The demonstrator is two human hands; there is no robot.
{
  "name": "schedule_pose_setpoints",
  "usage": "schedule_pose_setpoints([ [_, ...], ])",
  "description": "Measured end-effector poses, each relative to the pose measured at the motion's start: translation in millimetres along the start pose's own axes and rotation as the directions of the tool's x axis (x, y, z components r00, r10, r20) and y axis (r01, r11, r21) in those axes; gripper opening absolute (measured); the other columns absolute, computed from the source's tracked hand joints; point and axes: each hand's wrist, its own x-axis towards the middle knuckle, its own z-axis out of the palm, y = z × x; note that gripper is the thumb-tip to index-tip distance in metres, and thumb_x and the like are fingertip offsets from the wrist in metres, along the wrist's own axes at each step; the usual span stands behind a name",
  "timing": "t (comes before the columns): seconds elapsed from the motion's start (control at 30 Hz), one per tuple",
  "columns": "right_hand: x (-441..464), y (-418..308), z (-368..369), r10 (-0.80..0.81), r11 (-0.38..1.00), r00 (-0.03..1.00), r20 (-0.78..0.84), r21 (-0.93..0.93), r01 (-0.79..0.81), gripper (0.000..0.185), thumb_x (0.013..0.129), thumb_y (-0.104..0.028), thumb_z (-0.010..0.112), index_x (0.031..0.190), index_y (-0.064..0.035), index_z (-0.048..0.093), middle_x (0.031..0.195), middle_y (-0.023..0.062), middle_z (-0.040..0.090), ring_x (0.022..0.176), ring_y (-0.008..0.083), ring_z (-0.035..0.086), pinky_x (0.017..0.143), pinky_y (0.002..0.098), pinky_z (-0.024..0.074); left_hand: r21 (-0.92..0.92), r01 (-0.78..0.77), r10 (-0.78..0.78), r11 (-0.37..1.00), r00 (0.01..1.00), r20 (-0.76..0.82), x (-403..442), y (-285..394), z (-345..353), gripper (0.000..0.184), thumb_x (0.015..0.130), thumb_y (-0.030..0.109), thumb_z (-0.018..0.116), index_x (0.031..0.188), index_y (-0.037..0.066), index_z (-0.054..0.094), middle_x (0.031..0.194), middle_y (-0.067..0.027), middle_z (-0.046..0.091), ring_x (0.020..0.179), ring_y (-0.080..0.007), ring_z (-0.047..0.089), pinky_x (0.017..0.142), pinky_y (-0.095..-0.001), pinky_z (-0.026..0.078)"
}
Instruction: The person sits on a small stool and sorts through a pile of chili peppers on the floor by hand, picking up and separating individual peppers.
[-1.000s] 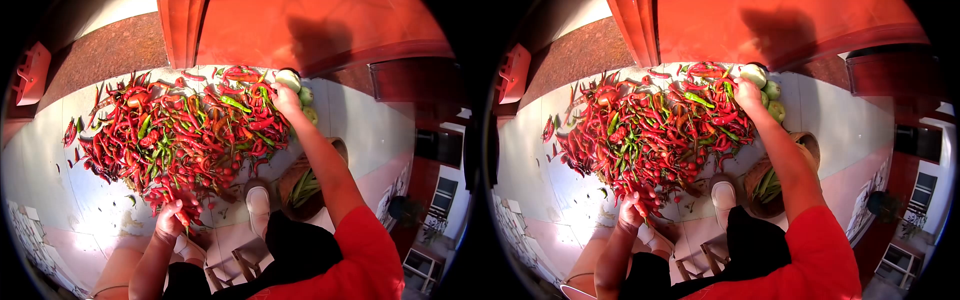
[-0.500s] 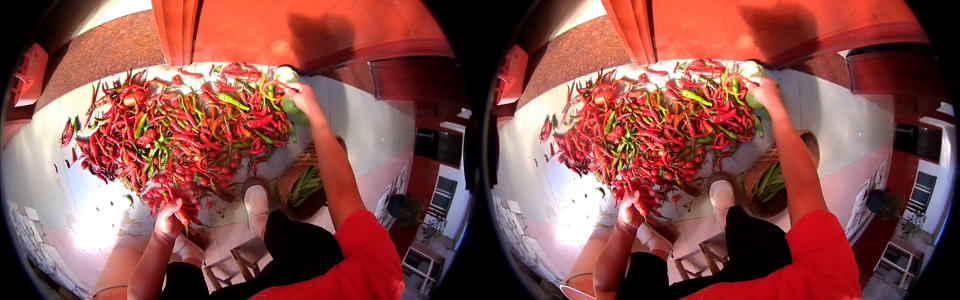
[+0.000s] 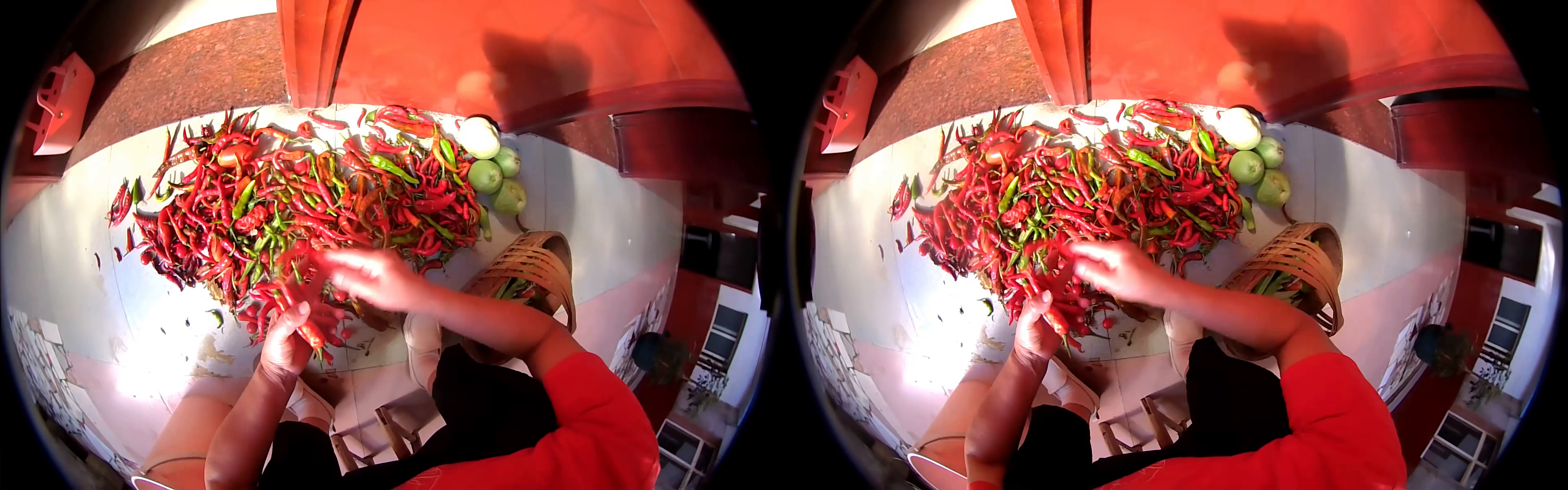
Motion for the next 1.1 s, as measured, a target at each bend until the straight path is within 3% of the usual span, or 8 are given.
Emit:
schedule_pose_setpoints([
  [0.03,0.0,5.4,10.6,-0.317,0.91,0.948,0.002,-0.28,0.305,0.042,0.09,-0.016,0.059,0.13,-0.0051,0.05,0.098,0.0113,0.066,0.081,0.0166,0.064,0.069,0.0301,0.0516,0.002,0.001,-0.001,1.0,1.0,0.002,0.8,-1.2,-4.3,0.059,0.077,0.033,0.068,0.121,-0.001,0.049,0.1,-0.0151,0.063,0.081,-0.0235,0.064,0.069,-0.035,0.052],
  [0.13,-8.8,-14.1,22.1,-0.21,0.825,0.969,0.133,-0.507,0.249,0.046,0.088,-0.023,0.06,0.129,-0.0061,0.049,0.098,0.0129,0.064,0.082,0.0235,0.065,0.071,0.0322,0.0516,-0.046,0.077,-0.078,0.996,0.997,-0.027,-0.7,-4.8,-22.2,0.058,0.075,0.032,0.07,0.119,0.0,0.05,0.088,-0.0126,0.064,0.079,-0.0236,0.063,0.067,-0.0357,0.051],
  [0.2,-12.3,-21.5,23.2,-0.146,0.335,0.918,0.369,-0.854,0.397,0.047,0.086,-0.031,0.059,0.127,-0.0085,0.049,0.096,0.0118,0.063,0.081,0.0268,0.065,0.067,0.0338,0.0511,0.021,0.081,-0.081,0.996,0.996,-0.023,-4.0,-8.2,-23.6,0.053,0.076,0.035,0.068,0.112,-0.002,0.055,0.085,-0.0129,0.065,0.078,-0.0233,0.064,0.067,-0.0333,0.051],
  [0.3,-13.1,-41.3,8.0,0.018,0.314,0.84,0.542,-0.801,0.509,0.046,0.085,-0.037,0.059,0.124,-0.0132,0.052,0.09,0.0105,0.063,0.076,0.0241,0.065,0.062,0.0346,0.0499,0.047,0.088,-0.089,0.995,0.996,0.018,-8.1,-13.9,-31.9,0.053,0.076,0.037,0.066,0.11,-0.003,0.056,0.086,-0.0138,0.066,0.078,-0.0228,0.064,0.066,-0.0321,0.051],
  [0.37,13.3,-89.8,-34.3,0.24,0.73,0.735,0.634,-0.618,0.294,0.038,0.084,-0.038,0.062,0.113,-0.0141,0.062,0.091,0.009,0.067,0.075,0.0238,0.066,0.067,0.0329,0.0517,0.066,0.119,-0.125,0.991,0.988,0.09,-10.1,-7.2,-35.0,0.055,0.074,0.037,0.067,0.11,-0.004,0.056,0.087,-0.0145,0.066,0.078,-0.0225,0.065,0.067,-0.0306,0.052],
  [0.47,75.4,-37.5,-118.3,-0.081,0.817,0.993,-0.084,-0.577,0.018,0.02,0.085,-0.023,0.063,0.098,-0.0073,0.066,0.091,0.009,0.067,0.087,0.021,0.064,0.077,0.0354,0.0496,0.057,0.138,-0.143,0.989,0.985,0.101,-15.0,-1.1,-34.4,0.055,0.073,0.036,0.067,0.108,-0.005,0.056,0.087,-0.0144,0.066,0.078,-0.0224,0.065,0.065,-0.03,0.053],
  [0.6,142.9,53.2,-223.2,-0.271,0.396,0.746,-0.608,-0.777,-0.49,0.027,0.081,-0.027,0.063,0.104,-0.0142,0.066,0.103,0.0129,0.062,0.099,0.0322,0.058,0.09,0.042,0.0454,0.061,0.125,-0.127,0.99,0.991,0.028,-19.1,-3.1,-34.6,0.054,0.073,0.035,0.067,0.107,-0.006,0.056,0.087,-0.0145,0.066,0.077,-0.0221,0.066,0.062,-0.0302,0.054],
  [1.1,145.5,63.6,-226.8,-0.542,0.5,0.774,-0.326,-0.866,-0.014,0.018,0.082,-0.022,0.062,0.095,-0.0102,0.057,0.097,0.0089,0.063,0.097,0.0302,0.057,0.084,0.0413,0.0432,0.016,0.152,-0.151,0.988,0.988,-0.03,-17.4,-2.5,-49.6,0.051,0.074,0.033,0.065,0.106,-0.007,0.057,0.085,-0.016,0.066,0.076,-0.023,0.067,0.059,-0.0306,0.054],
])
